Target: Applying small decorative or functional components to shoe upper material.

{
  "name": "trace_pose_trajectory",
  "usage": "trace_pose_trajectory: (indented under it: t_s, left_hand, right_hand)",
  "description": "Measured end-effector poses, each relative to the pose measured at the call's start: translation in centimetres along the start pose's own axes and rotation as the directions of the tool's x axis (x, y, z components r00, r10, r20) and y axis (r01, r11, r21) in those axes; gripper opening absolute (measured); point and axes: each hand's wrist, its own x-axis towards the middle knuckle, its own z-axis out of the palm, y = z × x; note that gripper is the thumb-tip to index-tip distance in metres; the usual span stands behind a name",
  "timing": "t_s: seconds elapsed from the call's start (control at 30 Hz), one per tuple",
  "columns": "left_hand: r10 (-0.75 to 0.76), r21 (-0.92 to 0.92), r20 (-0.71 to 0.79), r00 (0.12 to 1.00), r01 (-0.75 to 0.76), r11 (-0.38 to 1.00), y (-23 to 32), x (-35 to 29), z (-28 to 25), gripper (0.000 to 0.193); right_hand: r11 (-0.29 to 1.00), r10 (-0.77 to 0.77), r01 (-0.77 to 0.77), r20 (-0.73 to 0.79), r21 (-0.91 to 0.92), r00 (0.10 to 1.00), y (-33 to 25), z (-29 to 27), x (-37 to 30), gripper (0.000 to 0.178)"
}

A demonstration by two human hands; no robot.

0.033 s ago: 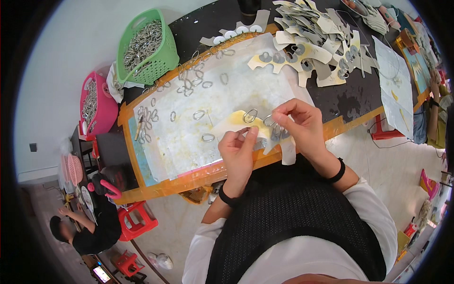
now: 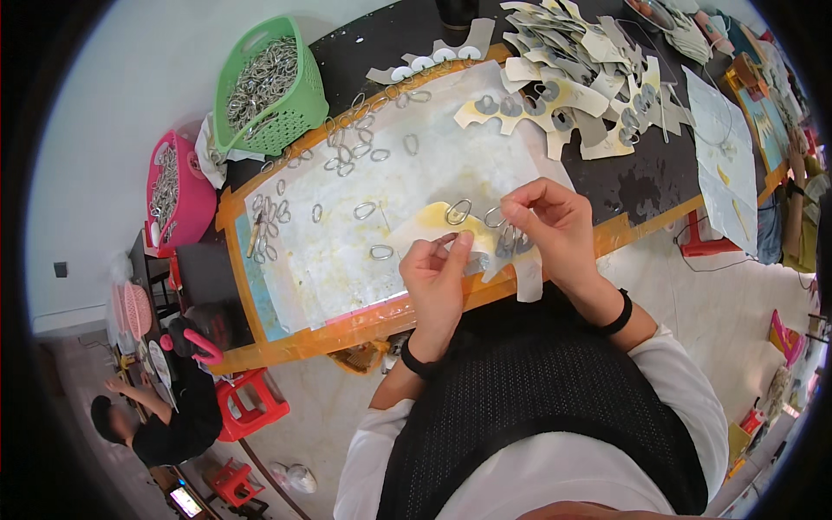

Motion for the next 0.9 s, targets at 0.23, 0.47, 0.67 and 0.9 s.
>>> trace_pose_trajectory:
  t_s: [0.23, 0.47, 0.67, 0.9]
  left_hand:
    - [0.016, -0.082, 0.022, 1.0, -0.014, 0.997, 0.3, 0.2, 0.4, 0.013]
    - [-0.057, -0.194, 0.023, 0.998, 0.061, 0.979, 0.5, -0.1, 0.5, 0.013]
    - [-0.065, -0.201, 0.016, 0.998, 0.067, 0.977, 0.5, -0.1, 0.7, 0.015]
    - [-0.053, -0.206, 0.036, 0.998, 0.059, 0.977, 0.7, -0.2, 0.7, 0.019]
  right_hand:
    - [0.97, -0.128, 0.12, -0.026, -0.212, 0.991, 1.1, 1.6, 0.1, 0.008]
    - [0.975, -0.039, 0.052, 0.066, -0.215, 0.997, 0.8, 0.1, -0.3, 0.01]
    - [0.959, -0.148, 0.156, 0.051, -0.236, 0.988, 0.5, 0.0, -0.1, 0.014]
    - [0.822, -0.364, 0.376, 0.113, -0.427, 0.924, 0.3, 0.0, -0.6, 0.019]
